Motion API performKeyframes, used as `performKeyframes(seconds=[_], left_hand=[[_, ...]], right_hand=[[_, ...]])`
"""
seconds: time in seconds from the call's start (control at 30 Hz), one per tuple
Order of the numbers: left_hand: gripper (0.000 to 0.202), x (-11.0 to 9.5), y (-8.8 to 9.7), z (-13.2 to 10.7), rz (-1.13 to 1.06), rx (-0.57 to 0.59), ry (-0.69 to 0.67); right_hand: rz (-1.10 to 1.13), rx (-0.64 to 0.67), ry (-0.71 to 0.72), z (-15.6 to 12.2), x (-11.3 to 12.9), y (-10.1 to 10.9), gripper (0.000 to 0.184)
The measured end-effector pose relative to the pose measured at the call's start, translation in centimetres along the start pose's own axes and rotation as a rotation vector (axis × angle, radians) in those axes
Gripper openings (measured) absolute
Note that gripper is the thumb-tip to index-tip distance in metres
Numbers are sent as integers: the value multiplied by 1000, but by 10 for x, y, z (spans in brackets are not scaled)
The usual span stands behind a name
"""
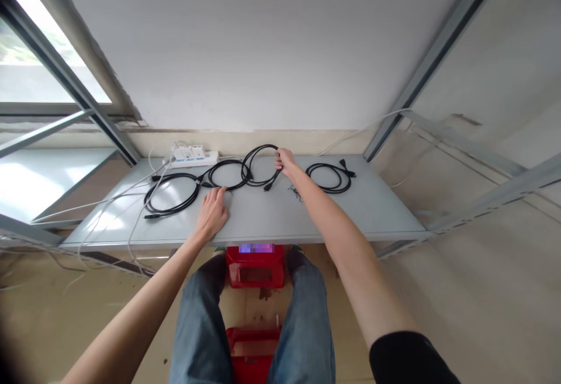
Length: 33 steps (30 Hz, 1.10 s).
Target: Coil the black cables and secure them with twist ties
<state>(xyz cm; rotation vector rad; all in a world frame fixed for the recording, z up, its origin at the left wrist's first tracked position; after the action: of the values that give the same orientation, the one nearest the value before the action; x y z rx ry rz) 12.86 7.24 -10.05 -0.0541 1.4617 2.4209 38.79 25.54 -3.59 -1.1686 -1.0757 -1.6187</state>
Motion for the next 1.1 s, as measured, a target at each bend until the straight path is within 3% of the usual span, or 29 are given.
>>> performKeyframes(seconds=[0.1,0.17,0.27,0.37,0.4,0.47,0.57,0.63,0.7,0.8,0.97,1.1], left_hand=[[57,-3,9,-3,-76,-76,-34],[50,-4,15,-6,-181,-134,-54],[53,4,29,-5,-401,-272,19],[72,20,45,7,-689,-413,235],[80,24,47,14,-798,-409,306],[85,20,47,31,-1025,-279,384],[69,4,47,49,-1274,-26,414],[48,3,45,52,-1299,70,480],[30,12,39,52,-1184,111,558],[19,32,28,57,-843,139,586],[49,57,15,83,-374,124,453],[59,55,6,95,-221,96,291]], right_hand=[[185,336,-187,-22,24,-16,19],[276,493,-213,-45,51,-22,16],[271,607,-177,-79,90,-22,16],[274,708,-125,-111,122,-22,17],[281,737,-117,-119,129,-22,17],[300,783,-128,-130,134,-20,17],[326,794,-205,-132,118,-20,18],[353,738,-281,-128,93,-21,19],[385,657,-385,-127,60,-26,20],[445,513,-531,-137,9,-39,25],[434,321,-626,-165,-50,-57,23],[294,404,-457,-162,-58,-59,12]])
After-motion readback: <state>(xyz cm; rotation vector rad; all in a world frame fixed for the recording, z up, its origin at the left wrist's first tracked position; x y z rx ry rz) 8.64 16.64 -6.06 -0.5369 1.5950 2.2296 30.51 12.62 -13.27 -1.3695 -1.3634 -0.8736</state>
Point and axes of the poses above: each hand's wrist, its own z-axis towards the middle knuckle, its own y-axis out of the back of the hand, x = y × z, the point moved 8 cm from there along z, towards the middle knuckle, and after that the axes turned 6 degrees about -x, right-handed, at the moved point
